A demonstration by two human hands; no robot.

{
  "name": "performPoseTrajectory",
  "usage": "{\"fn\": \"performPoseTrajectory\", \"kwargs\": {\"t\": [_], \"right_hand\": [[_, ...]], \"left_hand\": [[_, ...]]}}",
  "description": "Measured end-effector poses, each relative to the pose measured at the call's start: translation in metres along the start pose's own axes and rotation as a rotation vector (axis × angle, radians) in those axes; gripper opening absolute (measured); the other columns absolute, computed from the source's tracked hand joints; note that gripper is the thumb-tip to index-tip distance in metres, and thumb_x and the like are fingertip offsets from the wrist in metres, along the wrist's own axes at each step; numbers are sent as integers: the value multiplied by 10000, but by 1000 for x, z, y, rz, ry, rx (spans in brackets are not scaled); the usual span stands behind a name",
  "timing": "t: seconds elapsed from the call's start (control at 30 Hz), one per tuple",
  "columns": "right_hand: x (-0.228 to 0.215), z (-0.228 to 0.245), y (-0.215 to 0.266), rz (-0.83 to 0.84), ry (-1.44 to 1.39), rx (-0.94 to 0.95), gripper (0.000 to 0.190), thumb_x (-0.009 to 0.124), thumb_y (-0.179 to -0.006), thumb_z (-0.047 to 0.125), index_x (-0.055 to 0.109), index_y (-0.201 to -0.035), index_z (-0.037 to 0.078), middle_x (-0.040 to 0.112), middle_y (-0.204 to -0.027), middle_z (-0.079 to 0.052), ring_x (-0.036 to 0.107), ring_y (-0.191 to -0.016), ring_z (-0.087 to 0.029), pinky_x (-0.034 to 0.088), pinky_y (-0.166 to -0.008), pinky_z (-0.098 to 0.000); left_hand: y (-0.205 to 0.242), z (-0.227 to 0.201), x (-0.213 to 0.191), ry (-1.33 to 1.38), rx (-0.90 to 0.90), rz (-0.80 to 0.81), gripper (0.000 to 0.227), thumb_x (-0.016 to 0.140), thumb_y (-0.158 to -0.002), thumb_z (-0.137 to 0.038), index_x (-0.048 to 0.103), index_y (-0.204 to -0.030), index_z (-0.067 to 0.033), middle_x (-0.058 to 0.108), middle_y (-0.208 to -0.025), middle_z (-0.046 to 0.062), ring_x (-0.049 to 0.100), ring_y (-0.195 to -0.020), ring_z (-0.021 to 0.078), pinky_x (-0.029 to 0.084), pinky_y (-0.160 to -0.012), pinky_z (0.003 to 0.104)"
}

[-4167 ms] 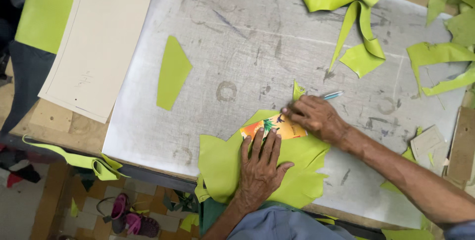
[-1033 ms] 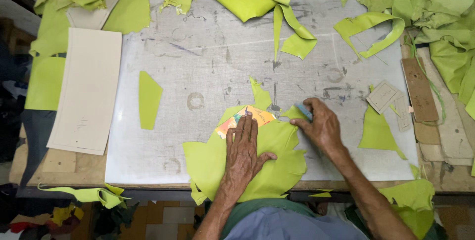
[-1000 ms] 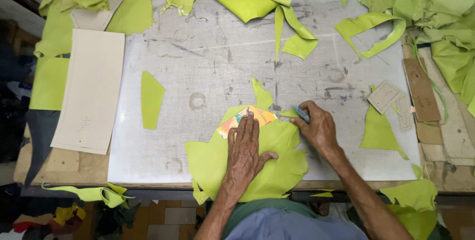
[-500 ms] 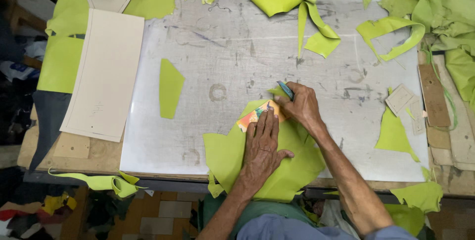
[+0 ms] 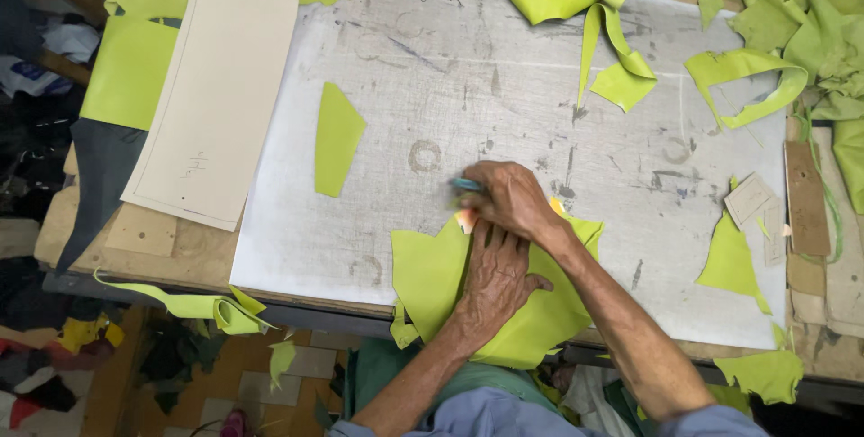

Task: The person uses a utility knife to cut shapes from a large sheet of lime-green fabric on a work table. They place paper templates on the fabric, trace around them, and cut out the pieces one by one.

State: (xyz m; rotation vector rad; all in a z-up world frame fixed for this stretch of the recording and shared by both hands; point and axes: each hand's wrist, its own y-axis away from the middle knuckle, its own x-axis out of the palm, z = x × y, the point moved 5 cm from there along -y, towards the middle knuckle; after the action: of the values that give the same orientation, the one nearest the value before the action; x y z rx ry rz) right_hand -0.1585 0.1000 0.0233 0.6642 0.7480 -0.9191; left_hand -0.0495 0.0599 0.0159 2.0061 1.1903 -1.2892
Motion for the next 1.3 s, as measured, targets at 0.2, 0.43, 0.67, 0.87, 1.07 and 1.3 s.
{"fn": "performPoseTrajectory", "kwargs": {"t": [0.2, 0.43, 0.67, 0.87, 1.07, 1.3], "right_hand": [[-99, -45, 0, -756, -556, 234, 303, 627, -1036, 239, 643, -1313, 117, 572, -952, 45, 553, -738, -113, 538, -578, -328], [-115, -59, 61, -598, 25, -39, 370, 633, -935, -92, 734, -1267, 36, 622, -986, -106, 602, -835, -201, 506, -717, -367], [-38, -28, 40, -128, 42, -376, 442, 669, -748, -124, 779, -1117, 95, 674, -898, -49, 668, -869, -220, 585, -745, -335], [-5, -14, 16, 32, -37, -510, 422, 744, -729, -67, 771, -1124, 79, 655, -896, -60, 657, -876, -231, 581, -722, -344], [-5, -5, 13, 40, -10, -553, 408, 773, -711, -30, 768, -1111, 50, 665, -912, -58, 659, -860, -224, 576, -703, -335], [0, 0, 17, 81, 105, -623, 294, 749, -797, 51, 740, -1091, 36, 600, -903, -59, 604, -855, -231, 540, -688, -353]], "left_hand": [[3, -4, -12, -28, 19, -142, 1113, 650, -734, -678, 442, -1438, 159, 430, -1526, 273, 380, -1432, 370, 315, -1143, 484], [8, -4, -2, -3, -25, -223, 1006, 625, -834, -625, 431, -1490, 113, 400, -1579, 241, 320, -1497, 359, 265, -1233, 484], [14, 3, 10, 54, -51, -277, 927, 533, -917, -661, 495, -1447, 99, 487, -1535, 222, 358, -1505, 340, 208, -1235, 614], [14, 6, 18, 154, -47, -258, 861, 536, -945, -647, 558, -1347, 114, 587, -1376, 286, 447, -1416, 409, 198, -1243, 633], [16, 8, 25, 185, -41, -232, 840, 557, -964, -630, 578, -1329, 125, 642, -1253, 291, 496, -1379, 431, 188, -1260, 640], [14, 10, 30, 232, -66, -228, 843, 586, -944, -624, 583, -1342, 118, 638, -1265, 280, 480, -1378, 453, 183, -1238, 702]]}}
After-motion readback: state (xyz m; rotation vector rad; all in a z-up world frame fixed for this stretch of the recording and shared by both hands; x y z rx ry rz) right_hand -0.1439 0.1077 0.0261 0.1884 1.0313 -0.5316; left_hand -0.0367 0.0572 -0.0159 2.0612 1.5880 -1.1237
